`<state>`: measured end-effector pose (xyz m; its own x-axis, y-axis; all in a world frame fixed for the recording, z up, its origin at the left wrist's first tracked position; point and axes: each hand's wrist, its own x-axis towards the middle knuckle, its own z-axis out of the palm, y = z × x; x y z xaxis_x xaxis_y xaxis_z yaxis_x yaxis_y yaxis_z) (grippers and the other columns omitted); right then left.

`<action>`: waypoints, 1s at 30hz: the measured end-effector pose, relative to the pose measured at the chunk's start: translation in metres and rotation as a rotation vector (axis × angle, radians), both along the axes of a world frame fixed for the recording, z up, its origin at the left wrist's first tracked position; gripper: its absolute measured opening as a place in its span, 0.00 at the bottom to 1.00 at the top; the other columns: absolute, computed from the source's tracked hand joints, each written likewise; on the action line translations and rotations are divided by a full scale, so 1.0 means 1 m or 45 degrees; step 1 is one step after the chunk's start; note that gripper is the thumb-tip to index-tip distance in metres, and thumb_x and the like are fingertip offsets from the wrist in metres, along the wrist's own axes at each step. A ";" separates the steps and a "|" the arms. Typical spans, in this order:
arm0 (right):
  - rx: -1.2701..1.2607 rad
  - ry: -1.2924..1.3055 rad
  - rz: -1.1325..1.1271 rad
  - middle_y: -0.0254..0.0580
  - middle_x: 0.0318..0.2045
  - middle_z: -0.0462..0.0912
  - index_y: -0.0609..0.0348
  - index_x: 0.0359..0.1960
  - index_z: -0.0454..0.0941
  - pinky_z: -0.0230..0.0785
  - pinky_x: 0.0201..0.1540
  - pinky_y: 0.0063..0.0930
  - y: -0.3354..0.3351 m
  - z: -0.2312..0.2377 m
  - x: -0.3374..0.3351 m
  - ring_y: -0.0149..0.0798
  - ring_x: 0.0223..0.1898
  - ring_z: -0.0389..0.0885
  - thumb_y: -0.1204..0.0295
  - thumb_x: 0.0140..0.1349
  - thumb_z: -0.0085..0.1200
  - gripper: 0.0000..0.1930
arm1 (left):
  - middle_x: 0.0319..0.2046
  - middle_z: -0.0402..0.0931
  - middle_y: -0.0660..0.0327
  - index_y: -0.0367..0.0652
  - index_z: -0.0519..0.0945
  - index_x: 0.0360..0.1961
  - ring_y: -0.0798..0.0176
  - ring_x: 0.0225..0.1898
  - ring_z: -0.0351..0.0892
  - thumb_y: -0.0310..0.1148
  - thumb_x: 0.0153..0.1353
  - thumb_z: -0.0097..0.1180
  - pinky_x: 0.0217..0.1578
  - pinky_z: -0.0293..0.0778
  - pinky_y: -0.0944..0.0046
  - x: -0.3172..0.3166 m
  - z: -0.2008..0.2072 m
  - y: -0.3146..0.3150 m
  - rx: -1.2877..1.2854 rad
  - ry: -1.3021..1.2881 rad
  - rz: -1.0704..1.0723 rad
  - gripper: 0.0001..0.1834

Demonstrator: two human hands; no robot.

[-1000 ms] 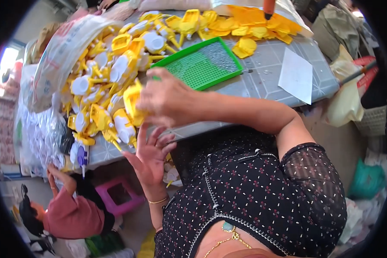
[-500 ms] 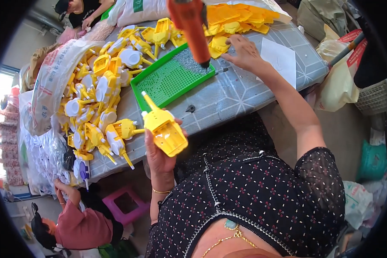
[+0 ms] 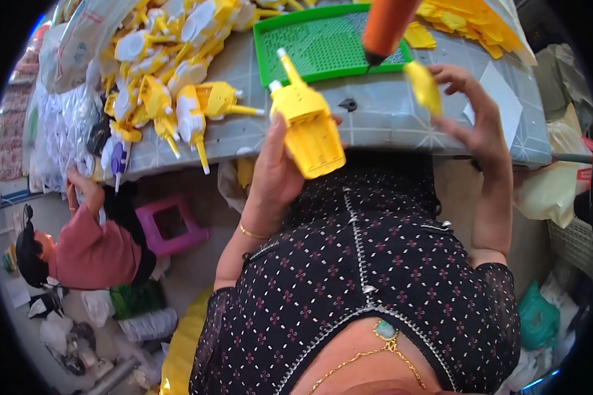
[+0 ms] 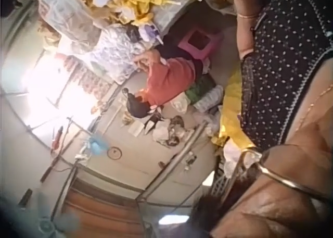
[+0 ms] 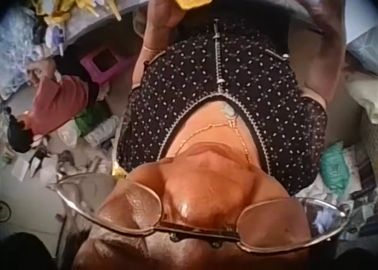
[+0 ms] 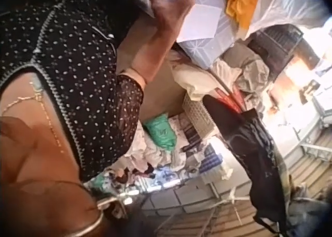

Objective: Assembling plastic toy walkie-talkies using an electric screwdriver.

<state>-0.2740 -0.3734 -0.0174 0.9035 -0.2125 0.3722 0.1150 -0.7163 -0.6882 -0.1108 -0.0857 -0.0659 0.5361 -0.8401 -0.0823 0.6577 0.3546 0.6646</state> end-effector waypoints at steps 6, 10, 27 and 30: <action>-0.150 -0.144 0.562 0.50 0.62 0.78 0.55 0.57 0.77 0.67 0.64 0.44 0.081 -0.004 0.040 0.55 0.62 0.78 0.69 0.47 0.76 0.33 | 0.63 0.74 0.55 0.40 0.65 0.70 0.58 0.64 0.75 0.53 0.76 0.51 0.66 0.70 0.53 -0.012 0.004 -0.001 0.100 0.025 0.129 0.33; -0.248 -0.202 0.595 0.47 0.62 0.79 0.53 0.58 0.77 0.66 0.63 0.45 0.091 -0.010 0.052 0.53 0.61 0.79 0.67 0.47 0.76 0.34 | 0.64 0.73 0.56 0.40 0.64 0.71 0.59 0.64 0.75 0.53 0.76 0.51 0.66 0.71 0.54 -0.012 0.001 0.008 0.078 0.001 0.149 0.34; -0.399 -0.293 0.626 0.45 0.61 0.78 0.47 0.59 0.78 0.65 0.62 0.48 0.097 -0.011 0.058 0.50 0.59 0.78 0.62 0.49 0.75 0.33 | 0.65 0.71 0.55 0.40 0.62 0.72 0.59 0.65 0.73 0.57 0.77 0.45 0.67 0.68 0.53 -0.011 -0.007 0.017 0.040 0.104 0.057 0.36; -0.418 -0.309 0.594 0.40 0.59 0.79 0.45 0.59 0.79 0.64 0.63 0.47 0.096 -0.009 0.056 0.47 0.58 0.77 0.62 0.52 0.72 0.30 | 0.65 0.70 0.54 0.39 0.62 0.72 0.57 0.67 0.72 0.57 0.78 0.42 0.68 0.67 0.53 -0.013 -0.002 0.019 0.091 0.046 0.040 0.35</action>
